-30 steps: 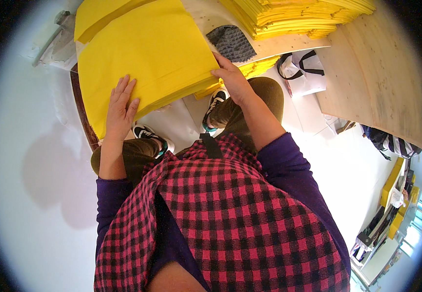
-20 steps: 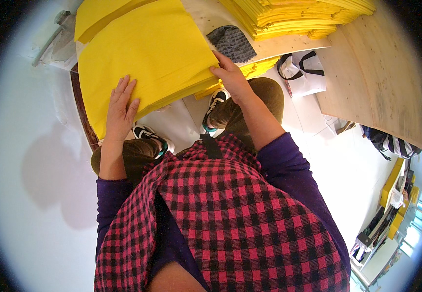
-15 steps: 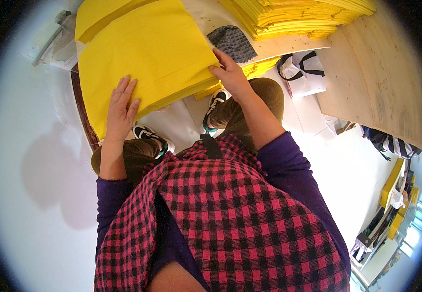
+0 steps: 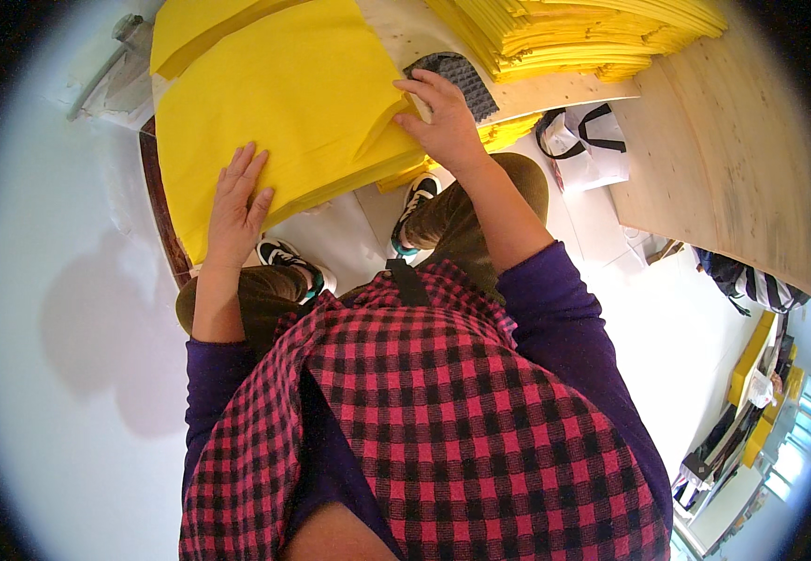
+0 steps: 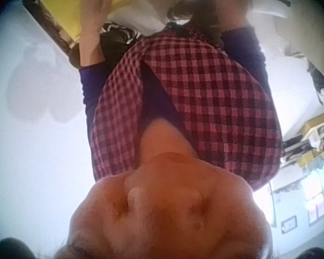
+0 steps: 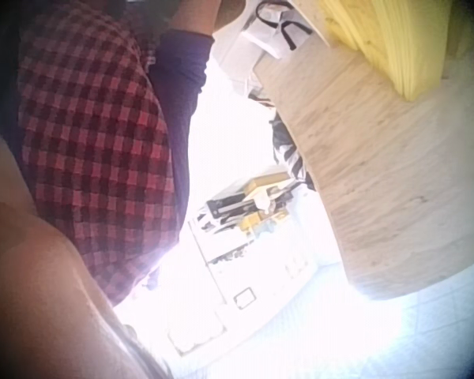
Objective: The person folds yellow fabric sheets on a table, aligning edges and pressing creases. The folded pieces are stacked on the table.
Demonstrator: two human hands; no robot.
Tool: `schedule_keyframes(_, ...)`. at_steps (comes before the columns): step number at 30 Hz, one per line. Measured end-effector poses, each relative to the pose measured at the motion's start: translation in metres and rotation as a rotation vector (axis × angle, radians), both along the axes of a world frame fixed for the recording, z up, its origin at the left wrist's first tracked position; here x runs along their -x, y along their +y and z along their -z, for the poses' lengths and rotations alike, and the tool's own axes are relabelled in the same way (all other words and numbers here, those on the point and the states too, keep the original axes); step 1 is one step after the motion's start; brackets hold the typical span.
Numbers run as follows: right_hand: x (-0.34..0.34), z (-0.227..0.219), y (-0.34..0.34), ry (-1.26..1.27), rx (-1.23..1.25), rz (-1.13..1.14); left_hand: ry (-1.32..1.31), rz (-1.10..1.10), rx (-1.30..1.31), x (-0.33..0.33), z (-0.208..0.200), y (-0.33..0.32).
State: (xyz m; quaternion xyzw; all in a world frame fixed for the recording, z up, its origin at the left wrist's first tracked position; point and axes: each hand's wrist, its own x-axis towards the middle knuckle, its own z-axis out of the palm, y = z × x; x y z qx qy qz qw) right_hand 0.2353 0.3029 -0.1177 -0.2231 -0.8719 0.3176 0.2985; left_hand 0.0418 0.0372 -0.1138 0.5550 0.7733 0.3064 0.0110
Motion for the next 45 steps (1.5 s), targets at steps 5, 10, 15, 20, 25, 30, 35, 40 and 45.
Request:
schedule_keyframes(5,0.002,-0.005,0.001,0.026,-0.087,-0.035,0.0,-0.001,0.001,0.0,0.0,-0.001)
schedule_keyframes(10,0.006,-0.01,0.005,-0.024,-0.097,-0.055,-0.011,0.001,-0.007,-0.001,0.0,-0.001)
schedule_keyframes(15,0.01,-0.016,0.009,0.005,-0.157,-0.067,-0.005,0.001,0.031,0.0,0.0,-0.002)
schedule_keyframes(20,0.014,-0.02,0.017,0.058,0.111,-0.208,-0.017,0.0,0.001,0.001,0.002,-0.001)
schedule_keyframes(25,0.017,-0.022,0.023,-0.016,0.124,-0.315,-0.025,0.003,-0.005,0.002,0.002,-0.002)
schedule_keyframes(30,0.031,-0.029,0.027,-0.068,0.384,-0.28,-0.028,0.008,-0.001,0.002,0.002,-0.002)
schedule_keyframes(35,0.051,-0.043,0.034,0.022,0.502,-0.367,-0.049,0.03,0.01,0.004,-0.001,-0.003)
schedule_keyframes(40,0.073,-0.067,0.038,-0.043,0.473,-0.394,-0.048,0.048,0.032,0.004,-0.004,-0.005)
schedule_keyframes(45,0.089,-0.102,0.023,-0.142,0.399,-0.262,-0.072,0.029,0.001,0.003,-0.002,-0.004)
